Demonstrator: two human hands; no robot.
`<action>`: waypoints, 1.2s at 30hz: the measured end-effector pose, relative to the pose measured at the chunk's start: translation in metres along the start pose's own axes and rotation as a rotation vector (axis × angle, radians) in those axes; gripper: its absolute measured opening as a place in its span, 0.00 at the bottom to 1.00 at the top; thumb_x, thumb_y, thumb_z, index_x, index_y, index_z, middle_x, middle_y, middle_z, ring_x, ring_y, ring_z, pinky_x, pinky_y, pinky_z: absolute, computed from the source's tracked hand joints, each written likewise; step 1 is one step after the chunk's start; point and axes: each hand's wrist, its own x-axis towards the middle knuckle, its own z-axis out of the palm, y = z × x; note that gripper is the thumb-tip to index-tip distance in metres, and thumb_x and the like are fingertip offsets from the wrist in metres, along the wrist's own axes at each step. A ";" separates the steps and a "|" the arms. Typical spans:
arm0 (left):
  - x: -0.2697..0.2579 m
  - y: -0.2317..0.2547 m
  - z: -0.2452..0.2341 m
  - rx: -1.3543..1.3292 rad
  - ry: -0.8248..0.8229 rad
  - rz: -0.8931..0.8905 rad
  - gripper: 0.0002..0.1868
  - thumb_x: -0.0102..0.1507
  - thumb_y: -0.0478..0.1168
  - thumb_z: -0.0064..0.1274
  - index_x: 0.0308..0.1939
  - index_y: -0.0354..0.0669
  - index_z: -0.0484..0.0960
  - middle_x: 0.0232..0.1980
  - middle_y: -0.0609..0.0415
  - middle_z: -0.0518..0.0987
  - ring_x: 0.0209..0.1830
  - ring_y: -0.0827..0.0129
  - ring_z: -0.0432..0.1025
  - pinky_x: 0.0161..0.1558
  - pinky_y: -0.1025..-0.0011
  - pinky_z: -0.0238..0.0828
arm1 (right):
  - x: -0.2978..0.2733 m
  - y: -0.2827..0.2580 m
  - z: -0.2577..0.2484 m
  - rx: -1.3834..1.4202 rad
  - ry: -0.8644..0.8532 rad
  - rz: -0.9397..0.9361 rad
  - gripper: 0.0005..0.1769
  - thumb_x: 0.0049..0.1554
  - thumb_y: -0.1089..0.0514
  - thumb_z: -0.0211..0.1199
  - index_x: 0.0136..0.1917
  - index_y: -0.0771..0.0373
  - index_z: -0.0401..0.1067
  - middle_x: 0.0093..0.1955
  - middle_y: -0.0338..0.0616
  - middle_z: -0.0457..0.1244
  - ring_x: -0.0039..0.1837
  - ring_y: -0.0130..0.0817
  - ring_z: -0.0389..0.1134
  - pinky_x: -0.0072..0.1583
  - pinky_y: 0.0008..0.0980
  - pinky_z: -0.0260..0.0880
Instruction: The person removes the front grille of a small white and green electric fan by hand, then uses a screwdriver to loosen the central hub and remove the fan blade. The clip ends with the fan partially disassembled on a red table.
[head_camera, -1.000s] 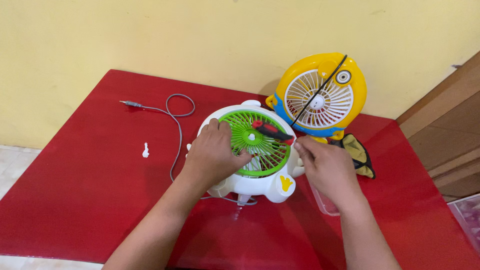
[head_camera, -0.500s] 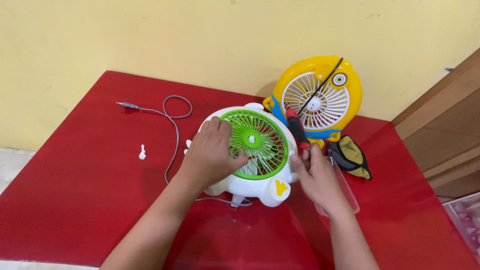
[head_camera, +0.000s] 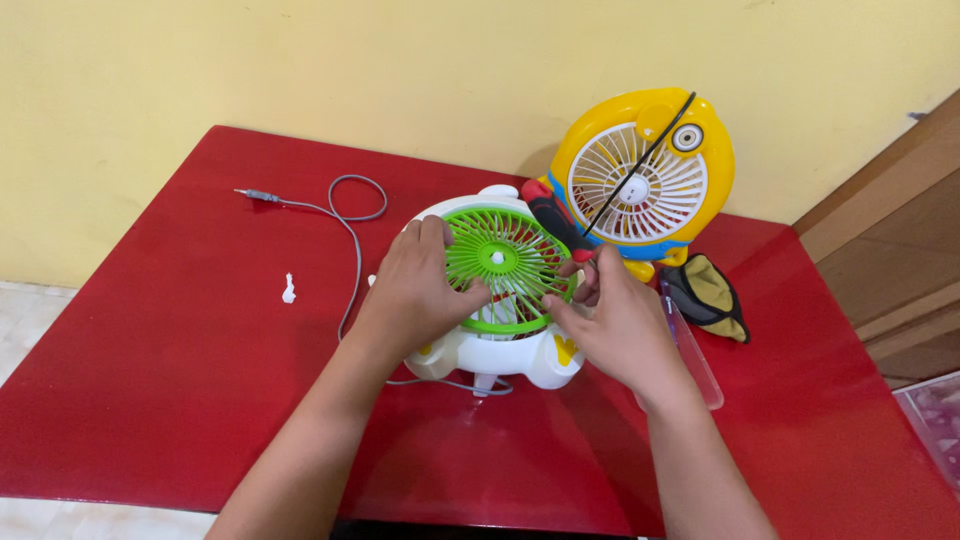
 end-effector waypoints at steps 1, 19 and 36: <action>-0.001 0.000 0.000 -0.006 0.027 0.022 0.34 0.50 0.49 0.69 0.48 0.31 0.68 0.46 0.36 0.74 0.48 0.42 0.70 0.50 0.51 0.69 | -0.001 0.000 0.001 0.068 0.007 -0.071 0.26 0.49 0.52 0.73 0.49 0.65 0.59 0.41 0.46 0.67 0.42 0.38 0.71 0.45 0.39 0.70; 0.002 0.008 -0.001 -0.082 0.049 -0.003 0.41 0.48 0.46 0.69 0.55 0.32 0.62 0.48 0.34 0.74 0.52 0.40 0.71 0.52 0.51 0.70 | 0.013 -0.008 0.010 -0.151 -0.019 -0.287 0.24 0.49 0.57 0.73 0.50 0.67 0.61 0.42 0.52 0.67 0.49 0.53 0.70 0.49 0.50 0.67; -0.004 0.023 -0.016 -0.177 0.091 0.046 0.40 0.55 0.46 0.67 0.65 0.35 0.65 0.58 0.40 0.76 0.55 0.50 0.75 0.53 0.57 0.73 | 0.017 -0.003 -0.012 -0.160 0.143 -0.424 0.27 0.44 0.54 0.77 0.46 0.68 0.63 0.40 0.53 0.67 0.45 0.52 0.70 0.45 0.45 0.68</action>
